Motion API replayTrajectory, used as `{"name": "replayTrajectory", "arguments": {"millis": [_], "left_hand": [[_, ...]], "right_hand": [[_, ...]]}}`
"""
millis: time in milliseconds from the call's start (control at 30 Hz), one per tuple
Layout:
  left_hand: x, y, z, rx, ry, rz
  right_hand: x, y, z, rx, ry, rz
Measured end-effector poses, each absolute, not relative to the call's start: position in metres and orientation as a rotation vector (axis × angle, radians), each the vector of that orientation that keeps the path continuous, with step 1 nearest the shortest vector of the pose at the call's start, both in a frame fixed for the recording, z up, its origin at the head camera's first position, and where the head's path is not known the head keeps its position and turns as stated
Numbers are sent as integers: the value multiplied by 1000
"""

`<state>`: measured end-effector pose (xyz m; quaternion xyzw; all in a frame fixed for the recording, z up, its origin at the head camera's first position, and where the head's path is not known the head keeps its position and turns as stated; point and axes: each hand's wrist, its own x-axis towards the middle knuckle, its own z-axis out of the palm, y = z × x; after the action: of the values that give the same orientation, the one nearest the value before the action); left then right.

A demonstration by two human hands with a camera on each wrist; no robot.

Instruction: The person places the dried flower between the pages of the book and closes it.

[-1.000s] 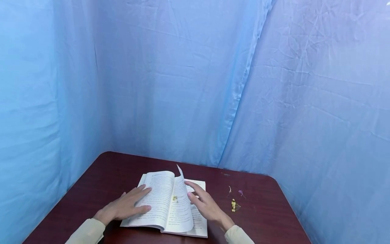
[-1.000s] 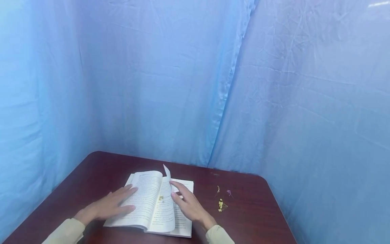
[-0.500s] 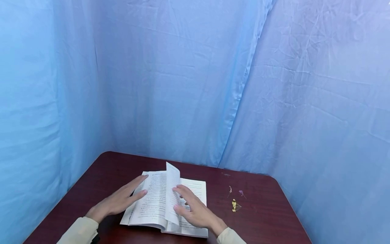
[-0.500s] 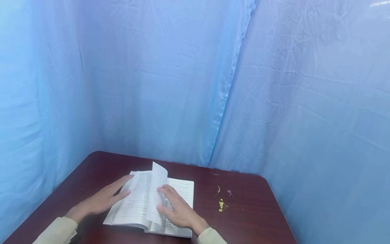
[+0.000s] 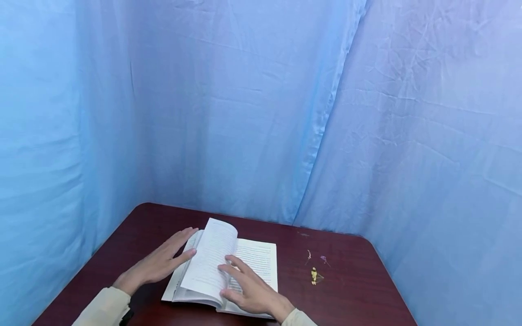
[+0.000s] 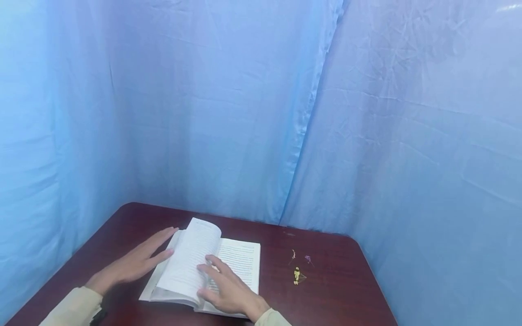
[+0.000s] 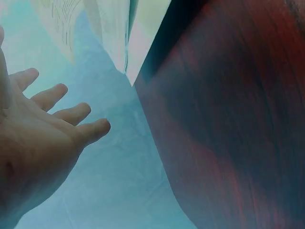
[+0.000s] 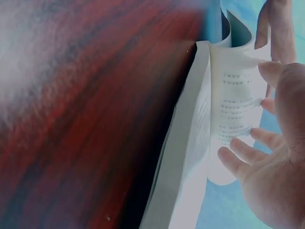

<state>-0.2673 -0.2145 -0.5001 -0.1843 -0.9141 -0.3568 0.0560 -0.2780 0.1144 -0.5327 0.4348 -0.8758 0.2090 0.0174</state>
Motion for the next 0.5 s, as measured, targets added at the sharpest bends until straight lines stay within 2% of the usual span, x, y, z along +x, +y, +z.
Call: {"name": "replayTrajectory", "arguments": {"millis": [233,500], "left_hand": [[-268,-198,-509,-623,-2780,-875],[-270,-185,-517,-662,-2827,-844]], "right_hand": [[-274,112,-538,1352,-2724,563],[-271,107,-539,1387,-2731,492]]}}
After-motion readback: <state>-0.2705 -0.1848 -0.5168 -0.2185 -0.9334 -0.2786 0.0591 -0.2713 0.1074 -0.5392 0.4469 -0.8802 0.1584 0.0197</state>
